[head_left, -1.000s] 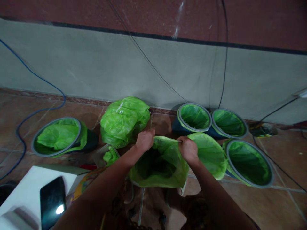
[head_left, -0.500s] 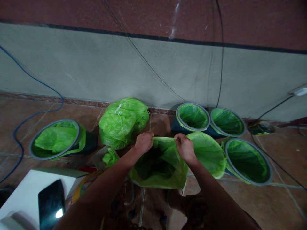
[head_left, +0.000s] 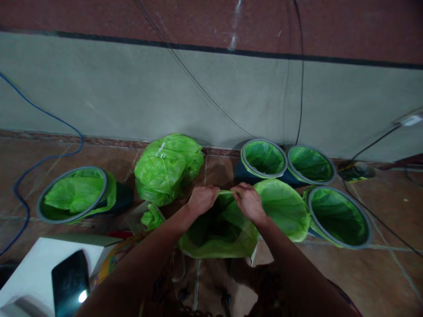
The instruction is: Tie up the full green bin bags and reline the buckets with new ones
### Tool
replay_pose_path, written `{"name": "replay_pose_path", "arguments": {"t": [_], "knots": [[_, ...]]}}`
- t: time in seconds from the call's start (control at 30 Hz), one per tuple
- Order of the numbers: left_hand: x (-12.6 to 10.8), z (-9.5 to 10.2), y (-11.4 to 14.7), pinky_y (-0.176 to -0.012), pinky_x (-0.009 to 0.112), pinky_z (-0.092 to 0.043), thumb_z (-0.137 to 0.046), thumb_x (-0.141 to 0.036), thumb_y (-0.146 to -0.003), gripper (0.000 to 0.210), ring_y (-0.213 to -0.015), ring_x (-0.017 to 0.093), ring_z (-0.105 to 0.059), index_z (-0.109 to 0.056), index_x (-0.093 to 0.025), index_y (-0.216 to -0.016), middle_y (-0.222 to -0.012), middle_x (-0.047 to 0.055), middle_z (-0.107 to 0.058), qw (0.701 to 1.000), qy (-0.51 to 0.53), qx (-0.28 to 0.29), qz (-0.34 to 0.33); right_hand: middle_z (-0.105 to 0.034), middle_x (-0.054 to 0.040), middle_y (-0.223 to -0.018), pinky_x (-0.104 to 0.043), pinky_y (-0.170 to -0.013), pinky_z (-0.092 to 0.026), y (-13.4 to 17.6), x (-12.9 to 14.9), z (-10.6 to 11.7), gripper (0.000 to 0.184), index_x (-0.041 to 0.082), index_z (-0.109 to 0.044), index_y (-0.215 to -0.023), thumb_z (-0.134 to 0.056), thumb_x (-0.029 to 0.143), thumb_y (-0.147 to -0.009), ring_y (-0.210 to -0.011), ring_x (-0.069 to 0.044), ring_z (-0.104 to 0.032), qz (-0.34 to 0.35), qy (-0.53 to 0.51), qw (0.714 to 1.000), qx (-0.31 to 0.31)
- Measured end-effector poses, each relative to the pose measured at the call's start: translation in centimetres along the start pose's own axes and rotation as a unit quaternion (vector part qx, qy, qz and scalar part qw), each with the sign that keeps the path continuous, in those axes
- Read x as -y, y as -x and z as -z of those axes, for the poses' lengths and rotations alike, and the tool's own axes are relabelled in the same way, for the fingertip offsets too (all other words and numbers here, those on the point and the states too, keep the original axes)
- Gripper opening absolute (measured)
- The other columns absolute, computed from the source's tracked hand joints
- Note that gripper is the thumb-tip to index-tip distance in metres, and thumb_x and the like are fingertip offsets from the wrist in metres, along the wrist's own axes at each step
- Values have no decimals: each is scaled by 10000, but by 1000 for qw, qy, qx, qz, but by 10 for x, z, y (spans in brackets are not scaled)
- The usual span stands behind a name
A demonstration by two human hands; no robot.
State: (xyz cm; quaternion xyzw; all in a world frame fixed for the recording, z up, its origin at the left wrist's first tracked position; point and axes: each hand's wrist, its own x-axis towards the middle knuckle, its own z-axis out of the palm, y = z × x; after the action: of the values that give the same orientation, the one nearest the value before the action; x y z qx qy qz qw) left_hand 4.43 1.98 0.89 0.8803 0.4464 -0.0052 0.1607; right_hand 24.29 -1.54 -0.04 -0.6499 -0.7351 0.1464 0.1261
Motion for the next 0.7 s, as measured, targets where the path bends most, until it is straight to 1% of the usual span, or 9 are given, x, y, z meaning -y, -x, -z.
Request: {"name": "replay_pose_path", "arguments": {"t": [0.1,0.17,0.27,0.4,0.47,0.53,0.63,0.67,0.7], "knots": [[2,-1,0,-765,273,-488,-393,-289,-949,292,-923,202,-669,-668,-193,-965,-1032,71,-702,999,-20,9,25,-690,-58,-974,-248,-780,-433,-1,0,2,270,209,-719,-995,-466,201,-897,-848,-163,-624,-47,-8,999,-4],[8,-3,-1,-775,286,-493,-388,-285,-950,307,-928,214,-671,-676,-176,-940,-1005,87,-708,998,-32,16,55,-713,-69,-947,-253,-754,-432,-1,-2,5,275,201,-716,-1012,-467,220,-899,-827,-174,-642,-97,19,995,6],[19,-6,-3,-790,303,-501,-376,-283,-954,330,-914,220,-678,-688,-176,-942,-974,96,-715,994,-35,11,101,-731,-95,-899,-262,-735,-430,-2,-8,12,274,183,-729,-980,-476,229,-883,-830,-196,-661,-156,64,983,74],[31,-11,-6,-825,305,-503,-415,-280,-936,296,-930,215,-680,-694,-202,-996,-978,82,-722,988,-16,-9,152,-731,-119,-890,-271,-728,-437,0,-20,22,224,179,-751,-850,-532,216,-821,-868,-215,-672,-175,91,961,193],[32,-15,-7,-838,297,-501,-430,-288,-931,290,-944,210,-679,-693,-210,-1024,-985,77,-727,985,1,-2,172,-726,-117,-876,-282,-708,-443,2,-24,24,196,187,-749,-821,-559,232,-802,-866,-227,-675,-183,102,952,224],[31,-17,-8,-847,291,-499,-437,-296,-929,293,-961,206,-677,-692,-213,-1048,-1007,75,-728,983,18,8,181,-720,-109,-901,-294,-711,-450,3,-24,22,198,195,-739,-913,-604,269,-788,-890,-240,-669,-181,101,955,213],[26,-18,-10,-853,292,-498,-438,-295,-930,293,-966,206,-675,-698,-210,-1034,-1015,76,-728,984,31,18,175,-691,-108,-1062,-326,-799,-458,3,-18,14,435,207,-648,-1178,-679,322,-759,-1003,-258,-628,-131,81,977,148],[25,-18,-10,-854,291,-498,-442,-297,-930,289,-965,204,-675,-701,-212,-1026,-1011,74,-729,984,32,20,172,-672,-108,-1121,-345,-840,-452,2,-16,10,486,212,-618,-1228,-684,334,-762,-1050,-266,-603,-113,77,983,122],[24,-18,-10,-854,288,-497,-448,-300,-929,284,-965,202,-674,-704,-215,-1019,-1007,71,-730,985,32,22,170,-651,-108,-1170,-367,-878,-441,0,-13,7,494,216,-605,-1249,-674,343,-777,-1095,-274,-574,-96,75,988,98]]}}
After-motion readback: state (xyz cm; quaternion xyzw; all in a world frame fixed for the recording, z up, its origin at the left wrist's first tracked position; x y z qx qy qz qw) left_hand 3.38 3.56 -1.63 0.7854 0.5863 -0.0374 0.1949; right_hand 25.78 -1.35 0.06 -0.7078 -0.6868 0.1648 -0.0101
